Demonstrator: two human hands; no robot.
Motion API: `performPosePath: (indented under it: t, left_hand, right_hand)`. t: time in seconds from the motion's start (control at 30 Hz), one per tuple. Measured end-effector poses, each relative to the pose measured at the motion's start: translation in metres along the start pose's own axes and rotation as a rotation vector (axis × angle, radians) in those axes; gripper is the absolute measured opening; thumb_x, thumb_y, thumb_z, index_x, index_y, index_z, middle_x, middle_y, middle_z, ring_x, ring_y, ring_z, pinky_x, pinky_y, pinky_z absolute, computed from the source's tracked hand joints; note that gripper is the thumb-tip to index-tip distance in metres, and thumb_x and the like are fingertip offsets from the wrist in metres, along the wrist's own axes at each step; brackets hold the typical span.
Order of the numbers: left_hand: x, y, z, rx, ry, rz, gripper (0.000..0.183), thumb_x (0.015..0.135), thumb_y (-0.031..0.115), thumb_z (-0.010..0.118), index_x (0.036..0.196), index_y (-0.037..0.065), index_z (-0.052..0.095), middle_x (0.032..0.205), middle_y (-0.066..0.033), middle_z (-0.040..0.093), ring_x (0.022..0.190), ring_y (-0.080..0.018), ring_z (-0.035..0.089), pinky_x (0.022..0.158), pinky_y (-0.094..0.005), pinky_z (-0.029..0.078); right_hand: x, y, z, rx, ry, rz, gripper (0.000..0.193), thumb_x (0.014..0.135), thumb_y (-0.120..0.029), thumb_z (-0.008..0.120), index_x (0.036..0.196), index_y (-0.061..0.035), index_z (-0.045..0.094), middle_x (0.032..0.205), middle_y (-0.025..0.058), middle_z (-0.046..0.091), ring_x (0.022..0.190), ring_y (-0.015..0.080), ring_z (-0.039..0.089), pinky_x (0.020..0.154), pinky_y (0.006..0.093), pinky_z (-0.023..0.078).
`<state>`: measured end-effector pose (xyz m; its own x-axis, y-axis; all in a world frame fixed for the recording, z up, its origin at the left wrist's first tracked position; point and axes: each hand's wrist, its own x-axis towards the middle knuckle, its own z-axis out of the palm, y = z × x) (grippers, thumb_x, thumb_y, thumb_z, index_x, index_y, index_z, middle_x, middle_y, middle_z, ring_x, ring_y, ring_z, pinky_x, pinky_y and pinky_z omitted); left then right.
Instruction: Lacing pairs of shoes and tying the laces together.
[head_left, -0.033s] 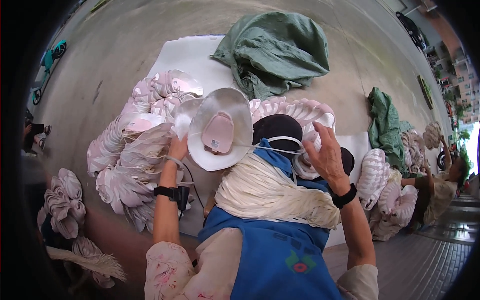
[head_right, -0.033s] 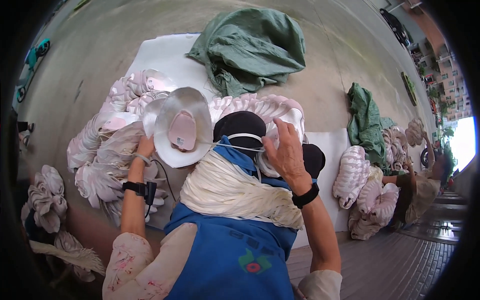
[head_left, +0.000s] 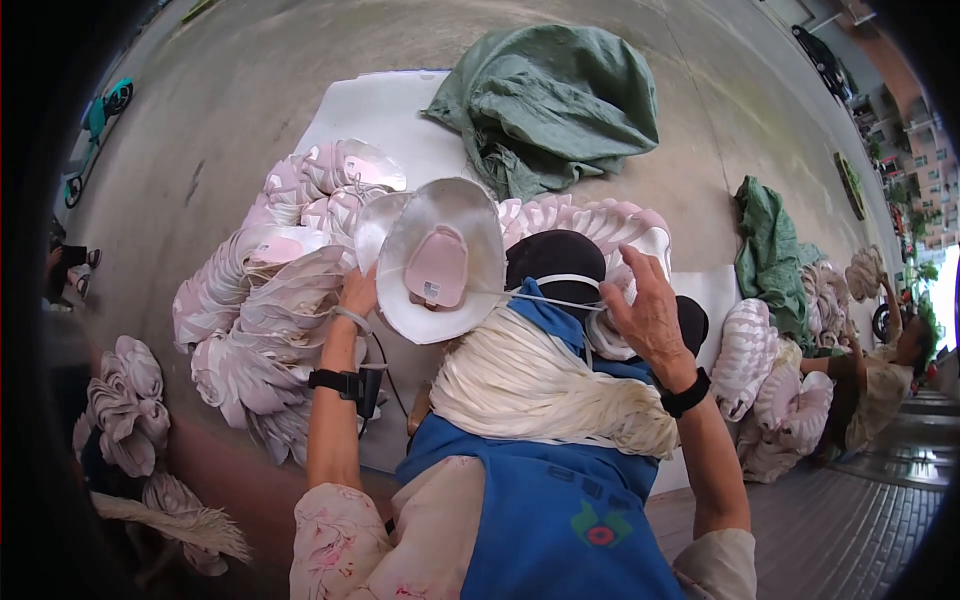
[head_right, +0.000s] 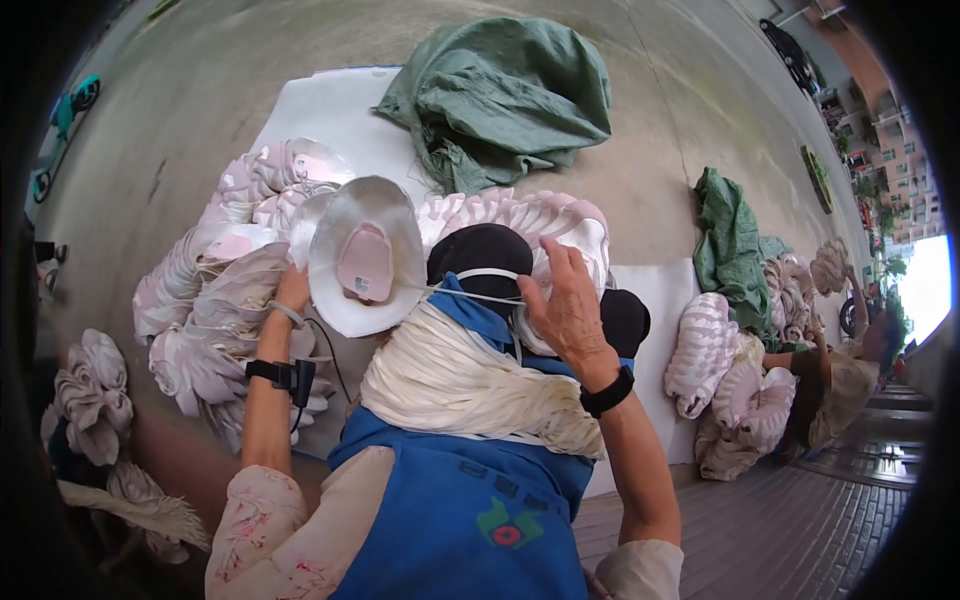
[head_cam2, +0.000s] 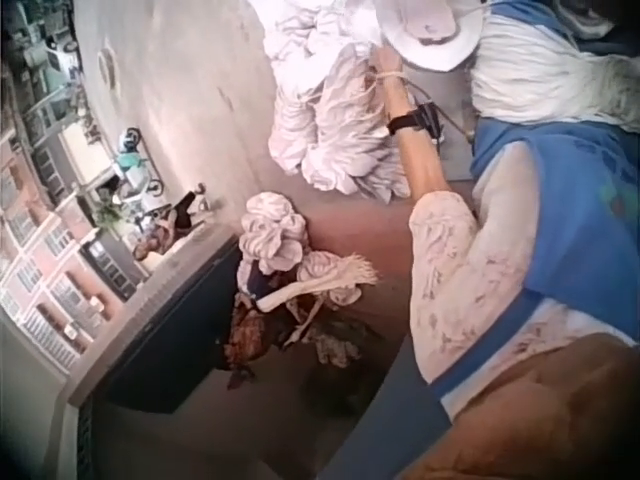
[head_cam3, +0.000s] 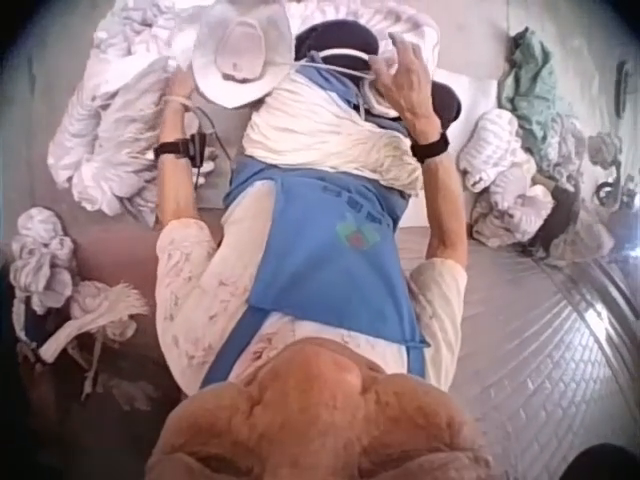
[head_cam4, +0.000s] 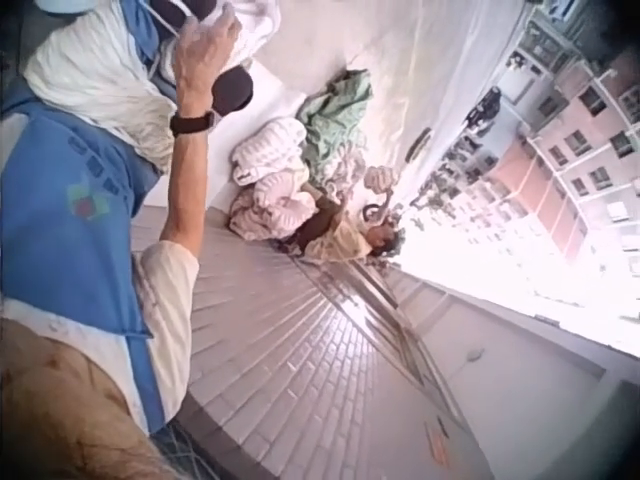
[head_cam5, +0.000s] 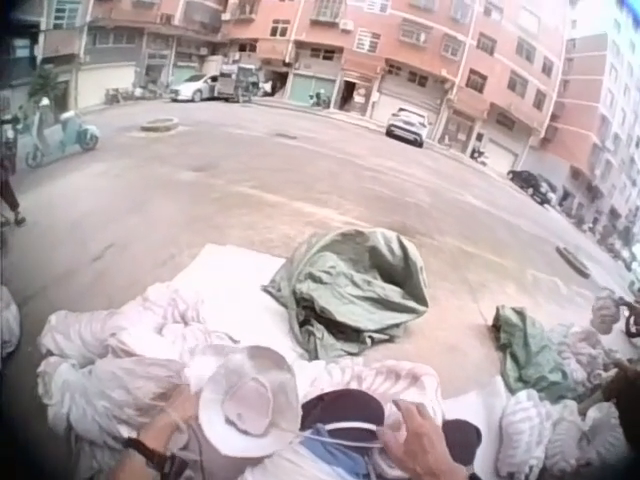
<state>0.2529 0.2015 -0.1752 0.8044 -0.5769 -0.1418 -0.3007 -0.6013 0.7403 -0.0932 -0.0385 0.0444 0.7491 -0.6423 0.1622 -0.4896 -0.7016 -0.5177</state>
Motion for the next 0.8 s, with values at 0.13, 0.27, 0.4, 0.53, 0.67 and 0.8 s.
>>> performPosePath:
  t: [0.13,0.27,0.4,0.53,0.67,0.8]
  left_hand:
    - [-0.030,0.156,-0.005,-0.197,-0.285,0.219,0.041,0.089,0.029,0.060,0.118,0.000,0.060,0.093,-0.0206,0.067,0.094,-0.0296,0.065,0.087,-0.0366,0.047]
    - [-0.024,0.128,-0.012,-0.263,0.050,0.240,0.040,0.088,0.023,0.061,0.121,0.000,0.058,0.117,-0.0195,0.059,0.108,-0.0347,0.057,0.094,-0.0377,0.044]
    - [-0.044,0.181,-0.006,-0.211,0.230,0.566,0.041,0.084,0.014,0.063,0.122,0.002,0.057,0.126,-0.0182,0.054,0.118,-0.0340,0.051,0.098,-0.0400,0.042]
    - [-0.051,0.216,0.023,-0.008,-0.053,1.134,0.039,0.083,0.015,0.063,0.121,0.008,0.057,0.132,-0.0121,0.051,0.126,-0.0353,0.044,0.109,-0.0481,0.031]
    - [-0.042,0.197,0.054,0.291,-0.259,0.967,0.040,0.087,0.033,0.059,0.121,0.012,0.057,0.143,-0.0104,0.039,0.137,-0.0354,0.029,0.110,-0.0604,0.017]
    - [-0.035,0.147,0.045,0.558,-0.170,0.743,0.041,0.087,0.032,0.058,0.122,0.011,0.054,0.139,-0.0107,0.042,0.133,-0.0341,0.034,0.110,-0.0590,0.018]
  right_hand:
    - [0.003,0.001,0.003,0.028,-0.119,-0.022,0.060,0.081,-0.018,0.069,0.131,0.0016,0.043,0.116,0.0232,0.054,0.110,0.0389,0.052,0.095,0.0422,0.042]
    - [-0.001,-0.024,0.020,-0.092,-0.150,-0.147,0.065,0.078,-0.016,0.072,0.134,-0.0023,0.043,0.130,0.0227,0.045,0.117,0.0393,0.048,0.100,0.0443,0.039]
    - [-0.026,-0.001,-0.003,-0.121,-0.145,-0.029,0.056,0.073,-0.012,0.073,0.122,0.0011,0.049,0.115,0.0220,0.050,0.106,0.0390,0.051,0.092,0.0415,0.043]
    - [-0.061,-0.012,-0.001,-0.177,-0.233,0.015,0.034,0.078,-0.018,0.071,0.101,0.0004,0.053,0.098,0.0176,0.053,0.095,0.0337,0.055,0.080,0.0416,0.046]
    - [-0.106,-0.002,-0.003,-0.320,-0.391,-0.021,0.030,0.087,-0.026,0.064,0.100,-0.0007,0.054,0.095,0.0174,0.054,0.089,0.0336,0.056,0.075,0.0430,0.047]
    - [-0.153,0.008,-0.004,-0.169,-0.596,0.151,0.034,0.090,-0.034,0.060,0.099,-0.0017,0.056,0.090,0.0164,0.054,0.086,0.0330,0.056,0.073,0.0425,0.047]
